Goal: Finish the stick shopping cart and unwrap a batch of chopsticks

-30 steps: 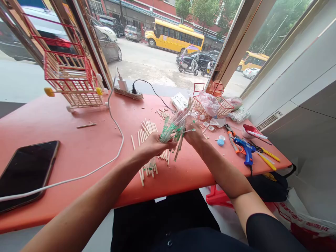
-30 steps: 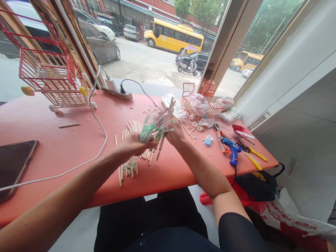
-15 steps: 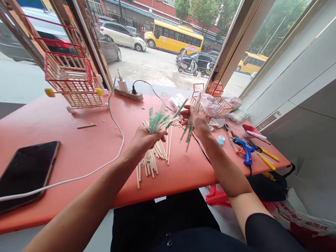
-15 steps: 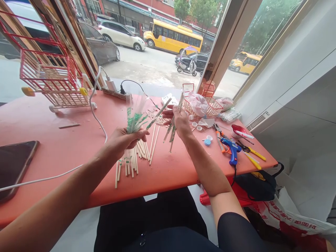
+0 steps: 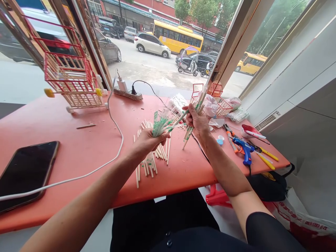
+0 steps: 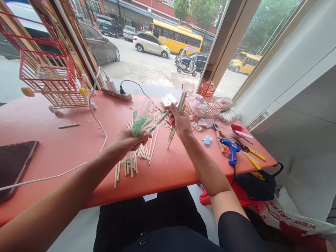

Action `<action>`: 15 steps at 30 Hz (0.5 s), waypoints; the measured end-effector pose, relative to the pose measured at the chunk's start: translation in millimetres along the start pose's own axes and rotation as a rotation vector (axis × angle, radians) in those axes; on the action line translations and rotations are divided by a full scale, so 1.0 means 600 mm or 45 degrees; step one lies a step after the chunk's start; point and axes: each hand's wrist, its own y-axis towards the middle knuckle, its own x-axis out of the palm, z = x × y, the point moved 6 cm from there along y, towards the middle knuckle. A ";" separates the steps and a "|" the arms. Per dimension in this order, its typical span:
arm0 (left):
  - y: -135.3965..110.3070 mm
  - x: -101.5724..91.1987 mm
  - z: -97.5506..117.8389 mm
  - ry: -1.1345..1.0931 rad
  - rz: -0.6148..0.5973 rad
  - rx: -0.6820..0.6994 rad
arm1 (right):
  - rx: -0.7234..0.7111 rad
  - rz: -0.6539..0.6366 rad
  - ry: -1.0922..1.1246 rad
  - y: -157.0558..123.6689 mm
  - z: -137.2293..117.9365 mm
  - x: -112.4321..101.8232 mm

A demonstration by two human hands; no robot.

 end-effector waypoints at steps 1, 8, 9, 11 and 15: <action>0.000 -0.002 -0.001 0.013 0.028 0.012 | 0.004 -0.011 0.009 -0.004 0.003 0.005; -0.006 -0.011 0.003 0.075 0.123 0.106 | 0.065 -0.040 -0.008 -0.020 0.022 0.019; -0.008 -0.012 0.004 0.080 0.127 0.112 | 0.082 -0.026 -0.021 -0.020 0.024 0.018; -0.009 -0.013 0.006 0.086 0.134 0.124 | 0.107 -0.007 -0.045 -0.019 0.027 0.017; -0.010 -0.012 0.008 0.090 0.149 0.145 | 0.126 0.000 -0.052 -0.020 0.030 0.022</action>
